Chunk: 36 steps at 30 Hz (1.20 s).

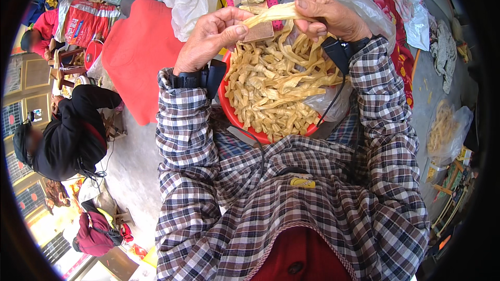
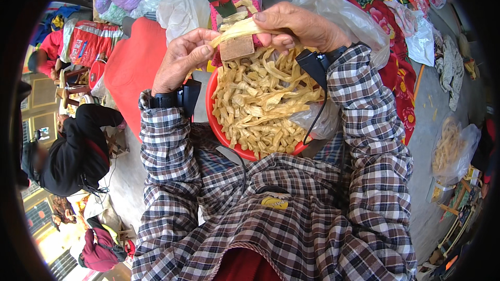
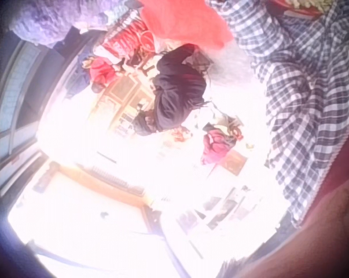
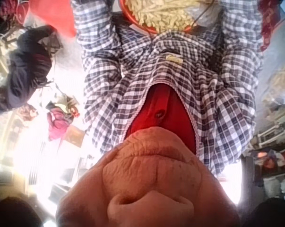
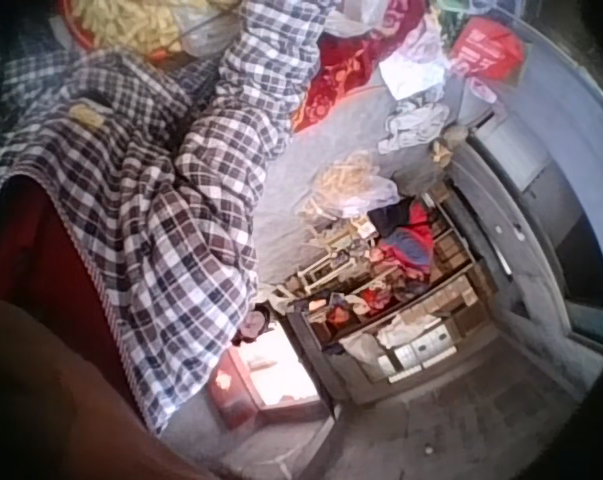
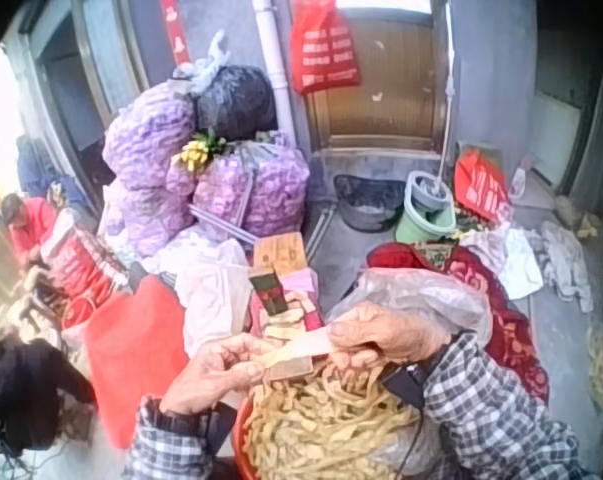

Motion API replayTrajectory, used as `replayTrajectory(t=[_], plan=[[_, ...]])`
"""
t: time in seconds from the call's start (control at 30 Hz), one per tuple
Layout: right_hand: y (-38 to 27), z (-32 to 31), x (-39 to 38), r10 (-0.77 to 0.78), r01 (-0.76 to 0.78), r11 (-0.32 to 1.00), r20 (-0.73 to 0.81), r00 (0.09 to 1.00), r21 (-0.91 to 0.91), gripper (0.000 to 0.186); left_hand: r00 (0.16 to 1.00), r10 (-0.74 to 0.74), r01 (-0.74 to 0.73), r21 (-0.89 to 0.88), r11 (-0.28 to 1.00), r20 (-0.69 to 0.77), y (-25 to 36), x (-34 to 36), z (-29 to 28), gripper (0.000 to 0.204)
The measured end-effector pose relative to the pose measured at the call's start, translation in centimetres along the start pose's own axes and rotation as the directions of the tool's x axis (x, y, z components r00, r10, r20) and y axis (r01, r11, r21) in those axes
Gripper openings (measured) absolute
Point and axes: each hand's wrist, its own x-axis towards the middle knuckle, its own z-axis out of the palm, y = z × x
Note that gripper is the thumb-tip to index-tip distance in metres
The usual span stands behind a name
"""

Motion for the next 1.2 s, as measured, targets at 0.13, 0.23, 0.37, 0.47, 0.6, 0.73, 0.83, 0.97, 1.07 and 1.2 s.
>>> replayTrajectory(t=[0.13, 0.23, 0.37, 0.47, 0.6, 0.73, 0.83, 0.97, 1.07, 1.2], plan=[[0.5, 1.8, 0.7, 0.061, -0.058, 0.997, -0.079, 0.995, 0.045, 0.044, 0.993, 0.118, -0.12, -0.07, 0.99, -0.023, -0.4, 0.2, 0.7, 0.03], [1.4, 2.0, 2.2, 0.092, -0.085, 0.99, -0.061, 0.994, 0.111, 0.042, 0.975, 0.223, -0.224, -0.113, 0.968, -0.02, -1.3, 1.3, 2.2, 0.024], [1.5, 0.2, 2.6, -0.023, 0.07, 0.965, -0.186, 0.982, 0.252, 0.04, 0.944, 0.29, -0.271, 0.13, 0.954, -0.157, -1.7, 1.7, 2.0, 0.028], [1.4, 0.0, 2.3, -0.176, 0.315, 0.881, -0.375, 0.91, 0.353, 0.04, 0.925, 0.313, -0.27, 0.207, 0.94, -0.213, -1.9, 1.7, 2.0, 0.024], [2.2, 1.3, 3.2, -0.356, 0.339, 0.934, -0.4, 0.845, -0.114, 0.04, 0.884, 0.39, -0.28, 0.376, 0.883, -0.257, -2.5, 2.3, 2.5, 0.024], [3.8, 2.2, 4.9, -0.641, 0.281, 0.602, -0.243, 0.728, -0.748, 0.037, 0.852, 0.463, -0.348, 0.397, 0.85, -0.245, -2.9, 2.7, 2.5, 0.023], [4.7, 2.0, 4.7, -0.617, 0.17, 0.454, -0.171, 0.768, -0.875, 0.031, 0.868, 0.464, -0.376, 0.376, 0.847, -0.178, -2.8, 2.5, 2.3, 0.019], [4.9, 1.8, 4.9, -0.436, 0.108, 0.504, -0.144, 0.888, -0.857, 0.022, 0.913, 0.363, -0.27, 0.389, 0.881, -0.187, -2.4, 2.1, 2.5, 0.016], [4.4, 2.3, 4.9, -0.311, 0.19, 0.8, -0.122, 0.942, -0.57, 0.02, 0.889, 0.376, -0.265, 0.375, 0.888, -0.261, -2.0, 2.0, 2.6, 0.014], [3.7, 2.5, 4.4, -0.085, 0.077, 0.991, -0.068, 0.994, -0.109, 0.025, 0.922, 0.302, -0.281, 0.119, 0.952, -0.242, -2.2, 2.0, 2.7, 0.018]])
